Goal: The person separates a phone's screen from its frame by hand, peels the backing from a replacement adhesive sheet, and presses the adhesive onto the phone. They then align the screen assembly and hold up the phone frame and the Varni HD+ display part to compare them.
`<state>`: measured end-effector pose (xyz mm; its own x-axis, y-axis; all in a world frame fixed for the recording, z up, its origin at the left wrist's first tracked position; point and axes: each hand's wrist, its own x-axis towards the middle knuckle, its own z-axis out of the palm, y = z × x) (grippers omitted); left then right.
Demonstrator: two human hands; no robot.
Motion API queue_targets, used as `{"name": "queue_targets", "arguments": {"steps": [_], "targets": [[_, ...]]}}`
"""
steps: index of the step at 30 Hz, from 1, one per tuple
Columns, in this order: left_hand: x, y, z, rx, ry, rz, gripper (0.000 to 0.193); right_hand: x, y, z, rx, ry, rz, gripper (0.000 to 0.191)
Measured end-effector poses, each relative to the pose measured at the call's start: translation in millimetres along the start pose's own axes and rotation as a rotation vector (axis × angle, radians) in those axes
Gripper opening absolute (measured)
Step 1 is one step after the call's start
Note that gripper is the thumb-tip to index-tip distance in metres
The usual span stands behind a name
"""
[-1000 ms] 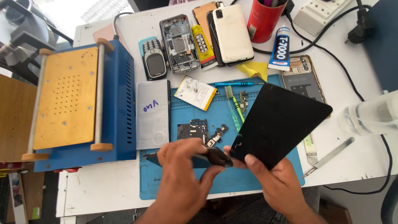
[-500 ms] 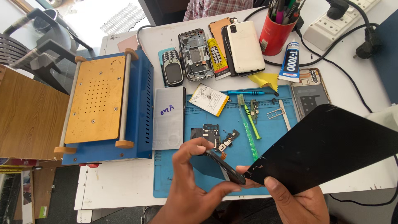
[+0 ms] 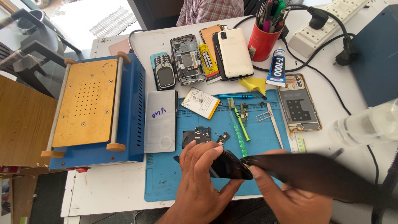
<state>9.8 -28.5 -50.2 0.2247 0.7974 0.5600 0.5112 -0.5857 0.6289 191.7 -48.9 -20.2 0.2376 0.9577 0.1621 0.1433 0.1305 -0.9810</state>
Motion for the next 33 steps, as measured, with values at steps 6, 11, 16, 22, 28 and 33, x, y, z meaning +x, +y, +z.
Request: {"name": "queue_targets", "arguments": {"steps": [6, 11, 16, 22, 28, 33], "targets": [[-3, -2, 1, 0.014, 0.006, -0.031, 0.087, -1, -5, 5, -0.291, -0.022, -0.139, 0.030], [-4, -3, 2, 0.009, 0.007, -0.014, 0.086, 5, -7, 0, -0.472, -0.126, -0.324, 0.029], [-3, -4, 4, 0.019, -0.037, -0.024, 0.086, 10, -6, -7, -0.527, -0.251, -0.453, 0.030], [-5, -3, 4, 0.007, -0.009, -0.025, 0.092, 15, -17, -19, -0.378, -0.241, -0.257, 0.032], [-5, -2, 6, 0.029, 0.006, -0.013, 0.092, 24, -22, -16, -0.521, -0.293, -0.660, 0.032], [-5, -5, 8, 0.028, -0.014, -0.021, 0.091, 18, -9, -12, -0.290, -0.238, -0.211, 0.031]]}}
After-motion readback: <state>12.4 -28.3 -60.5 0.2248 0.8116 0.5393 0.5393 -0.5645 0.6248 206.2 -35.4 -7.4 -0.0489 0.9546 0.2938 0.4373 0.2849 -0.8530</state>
